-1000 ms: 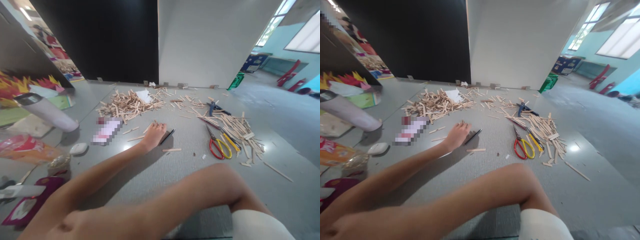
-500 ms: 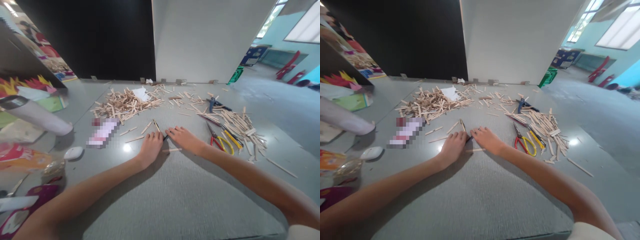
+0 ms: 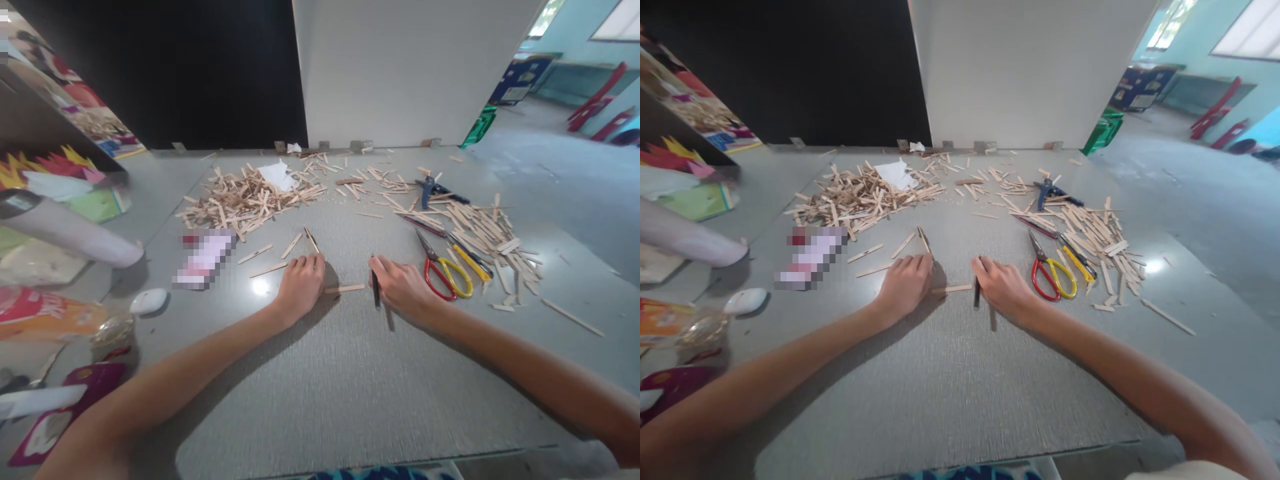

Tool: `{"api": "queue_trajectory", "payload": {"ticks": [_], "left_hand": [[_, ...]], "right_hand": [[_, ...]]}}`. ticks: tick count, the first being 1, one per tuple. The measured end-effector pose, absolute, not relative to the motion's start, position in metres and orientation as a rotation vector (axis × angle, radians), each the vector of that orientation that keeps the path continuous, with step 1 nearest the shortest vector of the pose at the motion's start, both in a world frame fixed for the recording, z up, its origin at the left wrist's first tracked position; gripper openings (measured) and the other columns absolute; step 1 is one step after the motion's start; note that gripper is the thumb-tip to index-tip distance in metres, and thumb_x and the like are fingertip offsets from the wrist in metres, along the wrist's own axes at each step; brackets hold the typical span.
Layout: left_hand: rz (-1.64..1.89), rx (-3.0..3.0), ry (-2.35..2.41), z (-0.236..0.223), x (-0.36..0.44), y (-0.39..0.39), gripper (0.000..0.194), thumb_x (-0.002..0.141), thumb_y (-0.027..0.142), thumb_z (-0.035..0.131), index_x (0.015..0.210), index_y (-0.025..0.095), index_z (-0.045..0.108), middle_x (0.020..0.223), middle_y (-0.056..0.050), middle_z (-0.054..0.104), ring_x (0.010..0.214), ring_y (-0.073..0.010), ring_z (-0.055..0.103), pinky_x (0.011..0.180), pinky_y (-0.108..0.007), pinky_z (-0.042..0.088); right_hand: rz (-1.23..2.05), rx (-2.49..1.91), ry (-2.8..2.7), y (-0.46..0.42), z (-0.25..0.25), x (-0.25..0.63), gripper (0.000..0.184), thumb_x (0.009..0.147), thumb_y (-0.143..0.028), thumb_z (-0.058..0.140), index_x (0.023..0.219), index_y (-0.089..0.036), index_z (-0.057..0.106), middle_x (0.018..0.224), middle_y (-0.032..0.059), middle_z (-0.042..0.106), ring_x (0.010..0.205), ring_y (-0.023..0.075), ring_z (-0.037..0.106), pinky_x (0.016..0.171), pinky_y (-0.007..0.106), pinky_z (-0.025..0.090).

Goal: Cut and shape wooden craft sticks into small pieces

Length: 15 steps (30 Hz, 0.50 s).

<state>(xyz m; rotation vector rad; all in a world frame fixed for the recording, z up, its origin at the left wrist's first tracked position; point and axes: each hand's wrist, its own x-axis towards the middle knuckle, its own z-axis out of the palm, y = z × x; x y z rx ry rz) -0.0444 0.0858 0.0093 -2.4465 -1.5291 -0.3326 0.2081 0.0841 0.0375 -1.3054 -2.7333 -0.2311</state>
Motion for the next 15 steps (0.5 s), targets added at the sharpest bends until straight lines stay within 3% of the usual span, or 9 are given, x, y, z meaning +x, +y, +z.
{"api": "queue_trajectory", "payload": {"ticks": [5,11,15], "left_hand": [[-0.443,-2.521,-1.399,0.009,-0.041,0.077,0.032,0.099,0.003,0.048,0.118,0.013,0.072,0.11,-0.019,0.08,0.097,-0.0312,0.076,0.082,-0.042,0.057],[-0.568,-2.634,-1.117,0.006,-0.029,0.061,0.029,0.107,0.014,0.046,0.11,0.015,0.074,0.1,-0.013,0.081,0.091,-0.0258,0.076,0.081,-0.037,0.057],[-0.602,-2.644,-1.031,0.002,-0.026,0.061,0.03,0.108,0.016,0.045,0.104,0.016,0.074,0.094,-0.012,0.08,0.086,-0.025,0.075,0.078,-0.036,0.057]], "right_hand": [[-0.15,-1.261,-2.599,0.079,0.021,0.219,0.03,0.11,-0.017,0.034,0.097,-0.019,0.061,0.083,0.0073,0.067,0.065,0.019,0.064,0.055,0.027,0.036],[-0.038,-1.159,-2.518,0.082,0.012,0.222,0.035,0.112,-0.019,0.032,0.133,-0.016,0.06,0.102,0.0122,0.076,0.078,0.0204,0.072,0.06,0.026,0.049],[0.028,-1.16,-2.506,0.083,0.012,0.223,0.04,0.113,-0.025,0.028,0.138,-0.017,0.059,0.101,0.0115,0.077,0.078,0.0212,0.073,0.061,0.027,0.054]]}}
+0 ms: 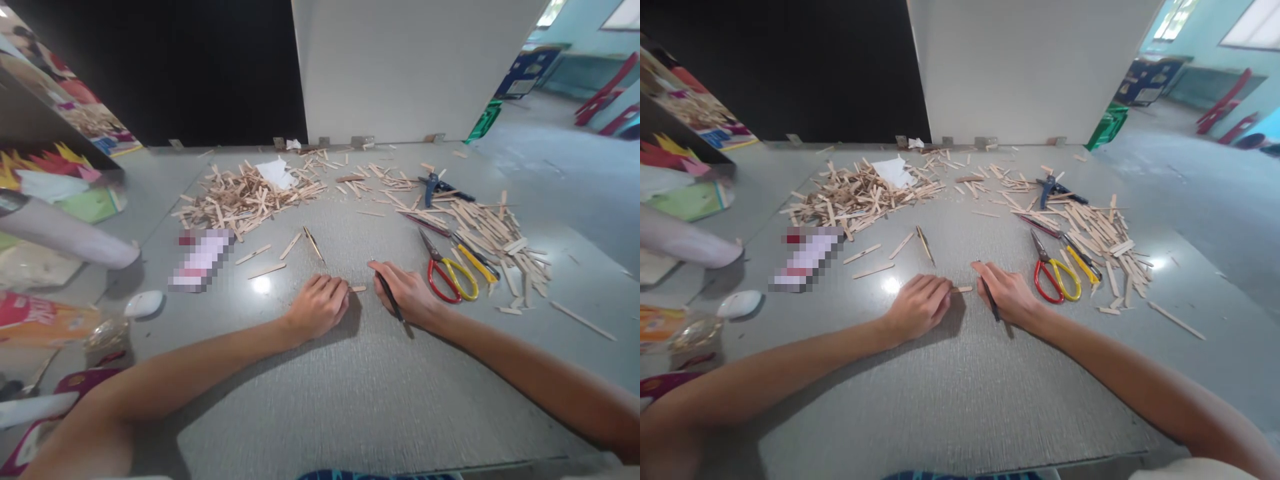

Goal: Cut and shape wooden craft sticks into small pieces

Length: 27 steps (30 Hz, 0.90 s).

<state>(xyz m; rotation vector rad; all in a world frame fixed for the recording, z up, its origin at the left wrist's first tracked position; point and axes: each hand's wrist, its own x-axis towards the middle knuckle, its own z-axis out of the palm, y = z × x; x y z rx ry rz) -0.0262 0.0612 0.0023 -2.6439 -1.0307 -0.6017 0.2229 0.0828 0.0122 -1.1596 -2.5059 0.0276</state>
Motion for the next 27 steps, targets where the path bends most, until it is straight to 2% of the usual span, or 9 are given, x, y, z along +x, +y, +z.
{"api": "queue_trajectory", "payload": {"ticks": [6,16,24,27], "left_hand": [[-0.631,-2.629,-0.993,0.0,-0.026,0.062,0.031,0.108,0.014,0.043,0.103,0.014,0.073,0.093,-0.012,0.079,0.084,-0.0251,0.075,0.076,-0.036,0.056],[-0.663,-2.62,-0.933,0.001,-0.026,0.063,0.029,0.107,0.013,0.045,0.095,0.015,0.07,0.082,-0.009,0.074,0.078,-0.0242,0.072,0.072,-0.035,0.054],[-0.785,-2.584,-0.847,0.001,-0.029,0.063,0.032,0.107,0.012,0.042,0.095,0.013,0.071,0.085,-0.011,0.078,0.074,-0.0232,0.073,0.068,-0.034,0.056],[-0.823,-2.586,-0.83,0.0,-0.027,0.058,0.031,0.106,0.01,0.043,0.1,0.013,0.073,0.087,-0.01,0.079,0.075,-0.022,0.075,0.069,-0.033,0.058]], "right_hand": [[0.095,-1.186,-2.534,0.082,0.016,0.224,0.043,0.114,-0.029,0.026,0.136,-0.019,0.062,0.101,0.0107,0.078,0.079,0.0219,0.075,0.063,0.028,0.058],[0.123,-1.101,-2.536,0.086,0.012,0.223,0.04,0.114,-0.025,0.03,0.134,-0.014,0.063,0.101,0.0136,0.077,0.08,0.0227,0.076,0.064,0.03,0.06],[0.169,-1.09,-2.469,0.089,0.004,0.226,0.039,0.112,-0.027,0.037,0.145,-0.019,0.057,0.107,0.0142,0.08,0.085,0.0244,0.078,0.066,0.03,0.061],[0.206,-1.086,-2.436,0.089,0.004,0.227,0.039,0.112,-0.03,0.039,0.146,-0.019,0.055,0.102,0.0134,0.082,0.082,0.0251,0.079,0.069,0.032,0.062]]}}
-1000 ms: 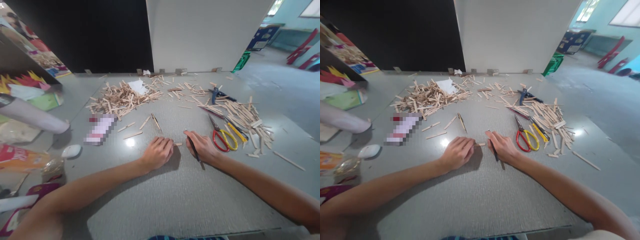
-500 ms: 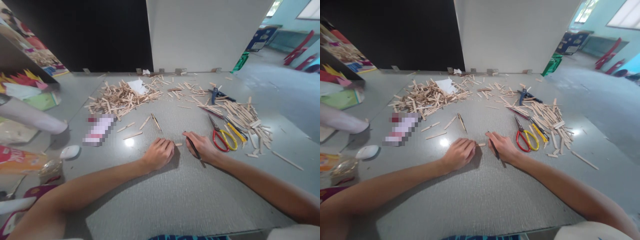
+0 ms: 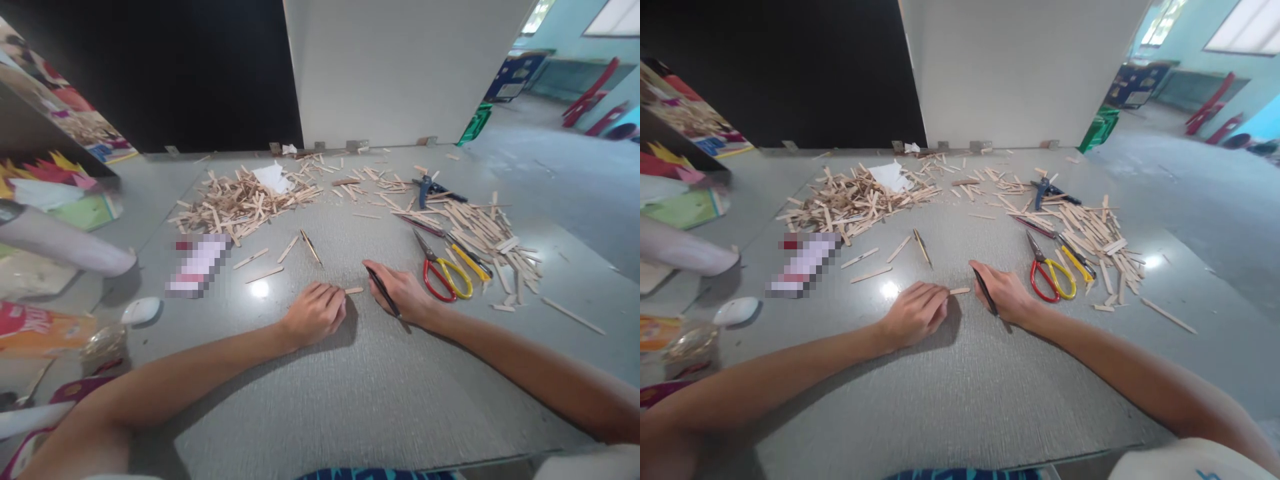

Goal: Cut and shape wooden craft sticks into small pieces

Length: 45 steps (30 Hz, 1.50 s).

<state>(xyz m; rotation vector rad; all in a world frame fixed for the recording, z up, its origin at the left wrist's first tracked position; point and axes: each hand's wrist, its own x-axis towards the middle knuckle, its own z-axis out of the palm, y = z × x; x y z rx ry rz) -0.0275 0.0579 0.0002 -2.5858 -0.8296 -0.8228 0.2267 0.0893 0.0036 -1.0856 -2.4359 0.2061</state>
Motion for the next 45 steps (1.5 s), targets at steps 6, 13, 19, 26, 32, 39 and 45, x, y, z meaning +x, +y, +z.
{"api": "queue_trajectory", "payload": {"ticks": [6,13,19,26,32,39,45], "left_hand": [[-0.836,-2.603,-0.841,0.003,-0.018,0.028,0.032,0.106,0.013,0.044,0.111,0.006,0.075,0.107,-0.019,0.083,0.1,-0.0287,0.079,0.087,-0.041,0.063],[-0.755,-2.591,-0.872,0.001,-0.015,0.02,0.041,0.109,0.026,0.044,0.11,0.002,0.077,0.109,-0.024,0.082,0.102,-0.0332,0.08,0.088,-0.044,0.064],[-0.679,-2.563,-0.91,-0.001,-0.011,0.019,0.042,0.109,0.027,0.044,0.107,0.002,0.078,0.106,-0.026,0.083,0.099,-0.0332,0.081,0.08,-0.042,0.065],[-0.65,-2.524,-0.902,0.0,-0.011,0.018,0.041,0.108,0.027,0.047,0.11,-0.002,0.077,0.109,-0.027,0.083,0.099,-0.0344,0.083,0.082,-0.04,0.064],[-0.681,-2.514,-0.888,0.004,-0.012,0.017,0.042,0.108,0.022,0.043,0.106,0.0,0.078,0.106,-0.025,0.084,0.096,-0.0335,0.083,0.08,-0.039,0.064],[-0.715,-2.525,-0.888,0.007,-0.013,0.015,0.043,0.108,0.02,0.041,0.105,-0.001,0.077,0.106,-0.026,0.084,0.096,-0.0346,0.084,0.08,-0.039,0.063],[-0.68,-2.544,-0.889,0.008,-0.014,0.016,0.042,0.109,0.019,0.041,0.105,-0.001,0.078,0.107,-0.026,0.084,0.098,-0.0346,0.084,0.082,-0.04,0.064]], "right_hand": [[0.329,-1.112,-2.336,0.088,0.008,0.228,0.031,0.111,-0.03,0.043,0.134,-0.018,0.061,0.1,0.0146,0.081,0.084,0.0276,0.079,0.073,0.036,0.062],[0.647,-1.178,-2.162,0.087,0.025,0.223,0.015,0.1,-0.03,0.057,0.101,-0.021,0.069,0.092,0.01,0.078,0.082,0.0239,0.072,0.076,0.036,0.059],[1.174,-1.248,-2.048,0.096,0.041,0.199,0.022,0.091,-0.038,0.069,0.078,-0.021,0.064,0.064,0.0009,0.069,0.054,0.0144,0.061,0.047,0.024,0.046],[1.527,-1.223,-1.928,0.104,0.031,0.177,0.04,0.093,-0.057,0.069,0.074,-0.023,0.057,0.052,-0.0034,0.061,0.037,0.0098,0.05,0.037,0.022,0.039],[1.485,-1.194,-1.938,0.101,0.022,0.18,0.045,0.097,-0.054,0.069,0.068,-0.023,0.056,0.049,-0.0037,0.058,0.04,0.0097,0.053,0.04,0.021,0.038],[1.466,-1.167,-1.951,0.102,0.022,0.183,0.046,0.099,-0.051,0.071,0.066,-0.022,0.055,0.046,-0.005,0.056,0.04,0.0092,0.051,0.041,0.021,0.038],[1.512,-1.182,-1.895,0.1,0.025,0.182,0.048,0.096,-0.056,0.074,0.067,-0.023,0.054,0.048,-0.0057,0.055,0.039,0.0095,0.051,0.039,0.021,0.039]]}}
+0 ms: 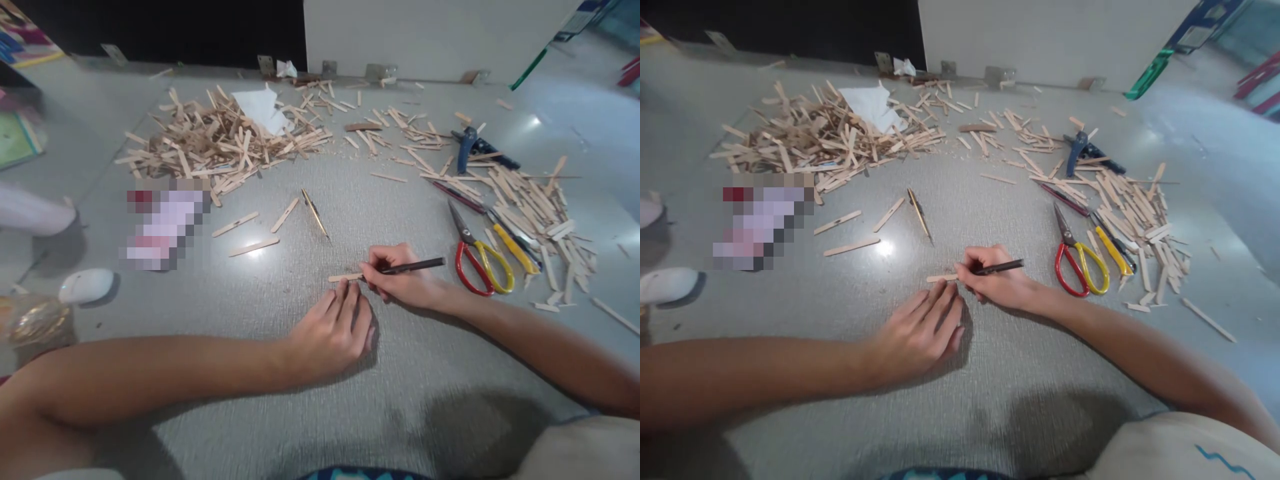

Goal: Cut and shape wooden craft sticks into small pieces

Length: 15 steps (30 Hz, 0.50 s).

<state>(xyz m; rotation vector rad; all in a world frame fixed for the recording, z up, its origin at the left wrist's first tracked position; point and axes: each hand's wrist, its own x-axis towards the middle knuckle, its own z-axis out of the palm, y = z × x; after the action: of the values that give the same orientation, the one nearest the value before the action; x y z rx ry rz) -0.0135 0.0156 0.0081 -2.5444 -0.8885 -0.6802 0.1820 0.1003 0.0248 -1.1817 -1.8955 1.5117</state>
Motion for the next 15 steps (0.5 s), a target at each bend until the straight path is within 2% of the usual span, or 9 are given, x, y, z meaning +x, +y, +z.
{"api": "queue_trajectory", "payload": {"ticks": [5,15], "left_hand": [[-0.674,-2.554,-0.866,0.0091,-0.0136,0.0162,0.042,0.109,0.019,0.042,0.105,-0.002,0.078,0.107,-0.027,0.084,0.097,-0.035,0.084,0.08,-0.04,0.064],[-0.658,-2.56,-0.853,0.0087,-0.0148,0.0169,0.041,0.109,0.018,0.042,0.105,-0.002,0.078,0.106,-0.027,0.084,0.098,-0.0359,0.085,0.079,-0.04,0.066]], "right_hand": [[1.491,-1.161,-1.896,0.1004,0.0222,0.1826,0.048,0.097,-0.056,0.07,0.067,-0.023,0.052,0.049,-0.004,0.058,0.04,0.01,0.053,0.039,0.022,0.039],[1.516,-1.166,-1.845,0.1007,0.0237,0.1793,0.051,0.093,-0.059,0.077,0.067,-0.022,0.053,0.051,-0.0048,0.057,0.039,0.009,0.052,0.038,0.021,0.039]]}}
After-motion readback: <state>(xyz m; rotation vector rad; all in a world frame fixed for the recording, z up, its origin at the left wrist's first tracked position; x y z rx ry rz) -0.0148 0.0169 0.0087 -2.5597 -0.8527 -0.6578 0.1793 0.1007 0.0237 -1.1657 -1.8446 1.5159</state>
